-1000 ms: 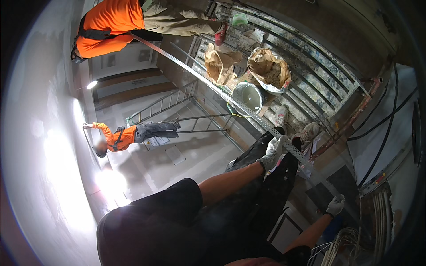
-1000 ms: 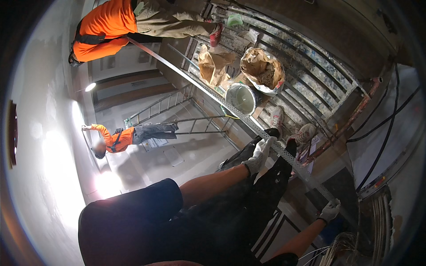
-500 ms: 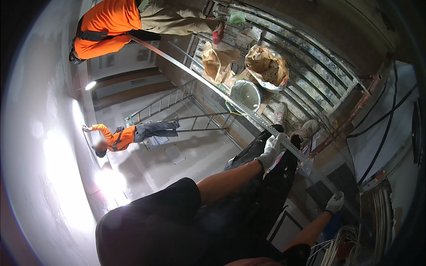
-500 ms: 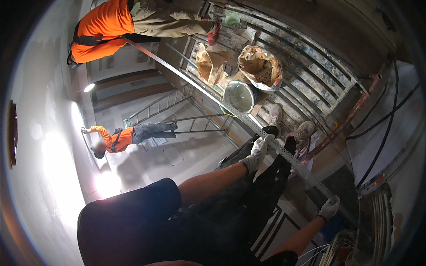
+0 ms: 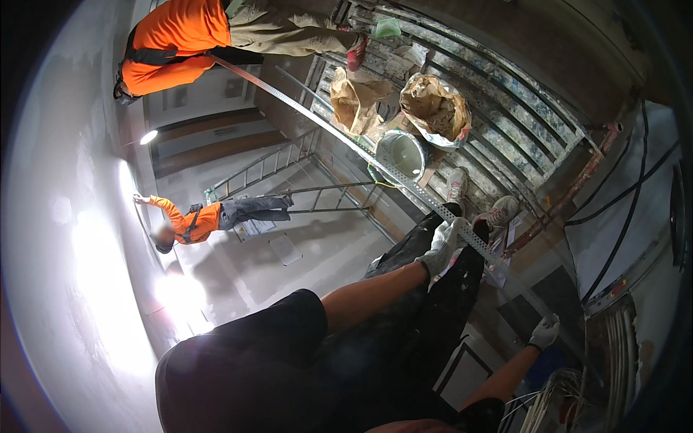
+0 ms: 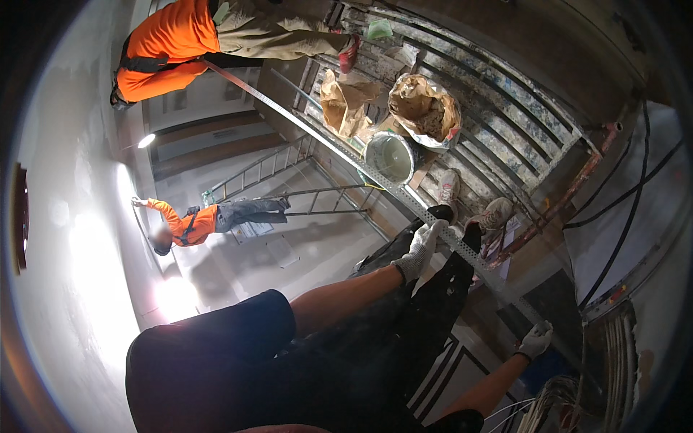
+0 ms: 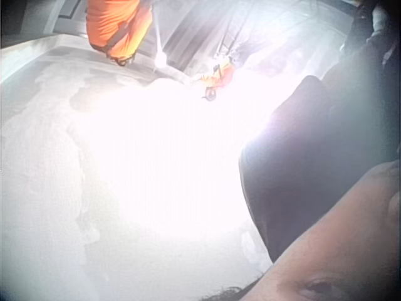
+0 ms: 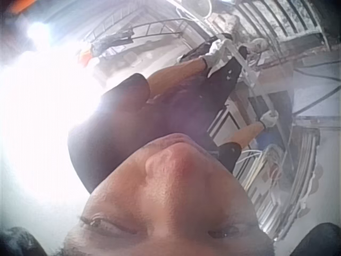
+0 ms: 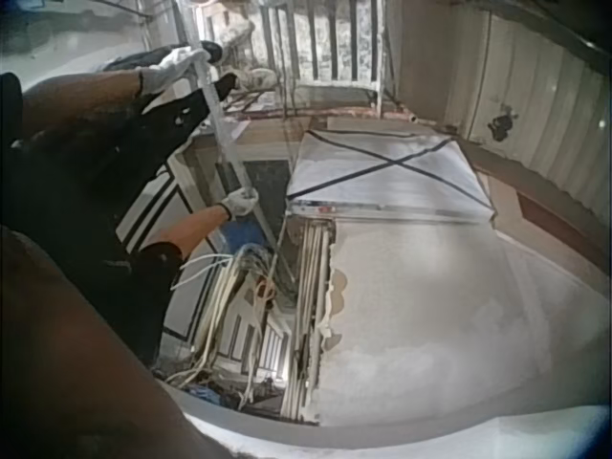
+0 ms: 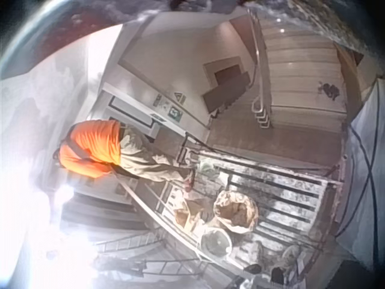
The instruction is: The person holds a metal corner bead against a drywall corner and applies joint compound over it using their hands and a small plastic lid. They press the bead into place and smooth the compound over the perforated edges.
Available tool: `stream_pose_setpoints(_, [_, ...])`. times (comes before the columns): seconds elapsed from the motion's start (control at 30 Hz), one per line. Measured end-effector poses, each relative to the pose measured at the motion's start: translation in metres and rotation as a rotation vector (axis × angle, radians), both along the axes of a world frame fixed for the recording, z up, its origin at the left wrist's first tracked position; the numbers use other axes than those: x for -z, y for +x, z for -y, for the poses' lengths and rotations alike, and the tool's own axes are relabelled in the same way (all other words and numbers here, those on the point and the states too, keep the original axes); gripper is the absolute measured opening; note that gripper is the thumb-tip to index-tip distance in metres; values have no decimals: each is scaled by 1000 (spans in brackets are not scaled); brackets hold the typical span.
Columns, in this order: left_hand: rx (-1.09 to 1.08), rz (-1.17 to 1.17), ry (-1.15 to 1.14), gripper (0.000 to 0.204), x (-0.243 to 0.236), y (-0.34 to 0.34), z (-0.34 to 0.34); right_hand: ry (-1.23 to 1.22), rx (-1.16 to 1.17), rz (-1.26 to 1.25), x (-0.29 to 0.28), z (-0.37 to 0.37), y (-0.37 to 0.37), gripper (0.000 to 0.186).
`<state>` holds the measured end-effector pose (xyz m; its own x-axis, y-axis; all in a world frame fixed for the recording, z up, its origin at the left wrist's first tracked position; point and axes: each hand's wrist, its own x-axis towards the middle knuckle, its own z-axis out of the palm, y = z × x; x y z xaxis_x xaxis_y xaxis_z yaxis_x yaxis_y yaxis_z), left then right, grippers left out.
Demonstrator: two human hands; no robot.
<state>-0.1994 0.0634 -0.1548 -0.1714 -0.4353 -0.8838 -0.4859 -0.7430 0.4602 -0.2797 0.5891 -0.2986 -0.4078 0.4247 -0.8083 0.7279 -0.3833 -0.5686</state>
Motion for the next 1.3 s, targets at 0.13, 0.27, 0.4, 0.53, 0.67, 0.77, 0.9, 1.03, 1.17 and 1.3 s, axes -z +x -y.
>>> stream_pose_setpoints(0.13, [18,-2,-11,41,-2,-4,-2,-25,46,19,-7,-1,-5,37])
stream_pose_setpoints(0.27, [23,-10,19,42,1,-2,-1,6,76,40,-7,4,-6,36])
stream_pose_setpoints(0.4, [18,-29,37,40,-3,-12,-4,9,6,4,-4,-23,-5,35])
stream_pose_setpoints(0.53, [4,-7,45,38,-6,-12,-1,11,-17,-4,-2,-20,0,33])
stream_pose_setpoints(0.67, [9,-28,76,34,2,-9,0,43,-29,-9,-3,-24,1,42])
stream_pose_setpoints(0.77, [-12,9,93,33,2,-16,-1,41,1,-3,-7,-28,0,43])
stream_pose_setpoints(0.9, [14,-13,122,32,19,-15,5,54,36,52,-18,-10,-8,43])
stream_pose_setpoints(1.03, [44,28,107,32,24,-33,9,124,102,88,-23,5,-17,46])
stream_pose_setpoints(1.17, [28,-5,85,36,39,-37,2,271,-420,-50,-16,-20,-12,49])
stream_pose_setpoints(1.3, [19,10,83,33,34,-38,3,201,-370,-37,-15,-23,-16,48])
